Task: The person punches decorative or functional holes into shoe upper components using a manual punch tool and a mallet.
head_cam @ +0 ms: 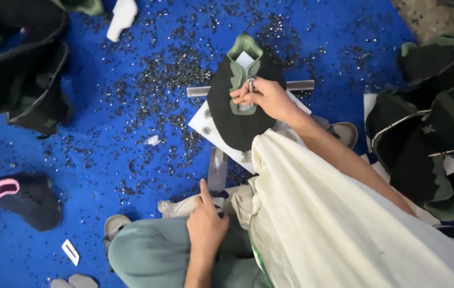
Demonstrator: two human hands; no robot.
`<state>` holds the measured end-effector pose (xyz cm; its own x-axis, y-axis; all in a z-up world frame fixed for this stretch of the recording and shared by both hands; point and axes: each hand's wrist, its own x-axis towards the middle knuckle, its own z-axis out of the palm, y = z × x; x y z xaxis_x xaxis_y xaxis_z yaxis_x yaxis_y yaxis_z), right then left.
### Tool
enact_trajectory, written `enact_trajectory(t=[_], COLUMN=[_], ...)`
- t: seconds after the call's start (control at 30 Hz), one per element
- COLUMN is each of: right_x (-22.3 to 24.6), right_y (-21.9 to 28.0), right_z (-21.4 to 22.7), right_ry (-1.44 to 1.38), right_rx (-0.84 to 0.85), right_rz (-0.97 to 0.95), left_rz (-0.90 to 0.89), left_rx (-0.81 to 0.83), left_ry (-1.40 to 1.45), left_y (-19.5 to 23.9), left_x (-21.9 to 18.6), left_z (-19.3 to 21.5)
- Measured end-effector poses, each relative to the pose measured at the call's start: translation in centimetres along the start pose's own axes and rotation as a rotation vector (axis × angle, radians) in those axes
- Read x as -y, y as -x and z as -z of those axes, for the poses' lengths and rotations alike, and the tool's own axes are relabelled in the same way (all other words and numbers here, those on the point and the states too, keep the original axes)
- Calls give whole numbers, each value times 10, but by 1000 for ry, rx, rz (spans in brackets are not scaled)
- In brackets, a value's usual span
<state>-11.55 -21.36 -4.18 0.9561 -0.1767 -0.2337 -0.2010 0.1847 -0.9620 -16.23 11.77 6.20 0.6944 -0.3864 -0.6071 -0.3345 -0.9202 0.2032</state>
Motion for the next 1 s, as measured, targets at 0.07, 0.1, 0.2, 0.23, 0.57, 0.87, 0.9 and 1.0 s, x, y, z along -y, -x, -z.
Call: enact_trajectory(t=[0.07,0.1,0.2,0.23,0.57,0.87,0.9,1.0], right_x=[-10,-14,-12,-6,0,-32,-13,-20], right_y=[9,8,18,20,30,13,2,-8], right_z=[-5,-4,-11,-12,-17,2,8,8], right_ry=[14,25,178,181,446,-81,-311,-189], right_rx=[4,-15,-59,-61,-51,-159,-167,-124], right_rz=[19,40,175,166,411,153,55,-1], left_rz=[65,109,133,133,-660,-129,-152,-102], left_rx=[16,37,22,31,-704,-405,-452,-537], left_ry=[135,259,613,616,1154,762,838,822], left_y=[18,19,38,41,9,-18,-16,5], left_x=[10,15,8,-4,-62,-47,-49,-49], left_z=[-3,0,10,30,98,20,31,58])
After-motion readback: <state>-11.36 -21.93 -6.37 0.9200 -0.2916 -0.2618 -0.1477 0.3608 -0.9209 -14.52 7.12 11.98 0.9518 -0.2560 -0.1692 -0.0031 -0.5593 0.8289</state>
